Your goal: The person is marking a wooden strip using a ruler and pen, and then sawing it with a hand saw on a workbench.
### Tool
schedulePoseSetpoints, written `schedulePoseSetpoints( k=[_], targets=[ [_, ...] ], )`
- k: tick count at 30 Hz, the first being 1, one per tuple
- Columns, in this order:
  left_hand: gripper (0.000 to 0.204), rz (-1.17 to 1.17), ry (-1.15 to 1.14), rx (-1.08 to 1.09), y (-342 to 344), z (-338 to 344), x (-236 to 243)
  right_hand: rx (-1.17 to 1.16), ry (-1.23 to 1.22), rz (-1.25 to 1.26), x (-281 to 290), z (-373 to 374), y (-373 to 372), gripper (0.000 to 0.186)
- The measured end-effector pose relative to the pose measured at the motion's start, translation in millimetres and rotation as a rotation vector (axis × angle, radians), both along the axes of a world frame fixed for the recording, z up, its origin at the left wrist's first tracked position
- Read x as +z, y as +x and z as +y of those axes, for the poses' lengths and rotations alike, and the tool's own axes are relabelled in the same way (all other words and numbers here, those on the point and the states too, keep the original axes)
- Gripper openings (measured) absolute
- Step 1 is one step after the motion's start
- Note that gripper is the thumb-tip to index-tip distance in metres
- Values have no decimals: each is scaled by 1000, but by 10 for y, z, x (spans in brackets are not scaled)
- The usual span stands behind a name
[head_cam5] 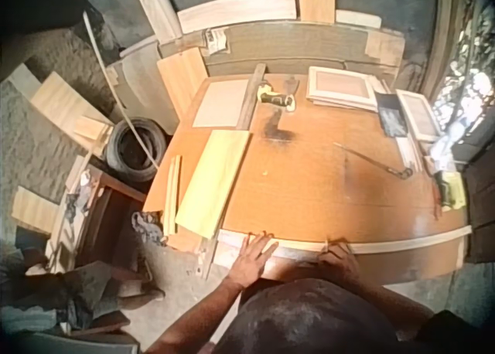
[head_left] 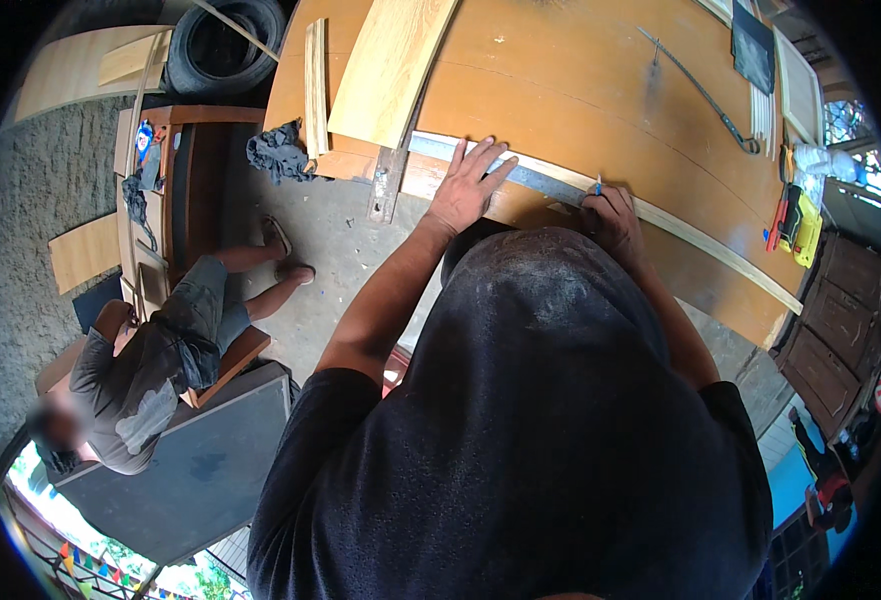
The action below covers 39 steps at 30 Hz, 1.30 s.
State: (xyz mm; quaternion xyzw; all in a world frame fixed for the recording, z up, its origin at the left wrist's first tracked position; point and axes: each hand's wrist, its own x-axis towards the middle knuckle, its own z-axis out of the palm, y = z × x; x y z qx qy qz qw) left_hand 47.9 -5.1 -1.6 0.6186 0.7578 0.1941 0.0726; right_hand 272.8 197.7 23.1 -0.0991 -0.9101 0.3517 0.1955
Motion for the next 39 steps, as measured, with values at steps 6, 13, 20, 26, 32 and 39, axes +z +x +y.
schedulePoseSetpoints(
  k=[6,13,20,26,32,39],
  targets=[
    [67,47,-18,24,0,26,1,-21,-15,-28,-7,9,-4,15],
    [66,54,-30,4,-62,65,-27,-47,-27,0,-32,-4,-19,16],
    [62,54,-38,82,81,54,-2,-42,-30,-7,-17,9,-21,16],
    [60,59,-62,107,124,26,-9,-43,0,21,-12,0,-23,18],
    [53,16,-14,119,111,22,-32,-49,0,2,-57,3,-18,17],
    [48,12,32,144,120,24,-77,-55,-25,-17,-58,15,-19,17]
  ],
)
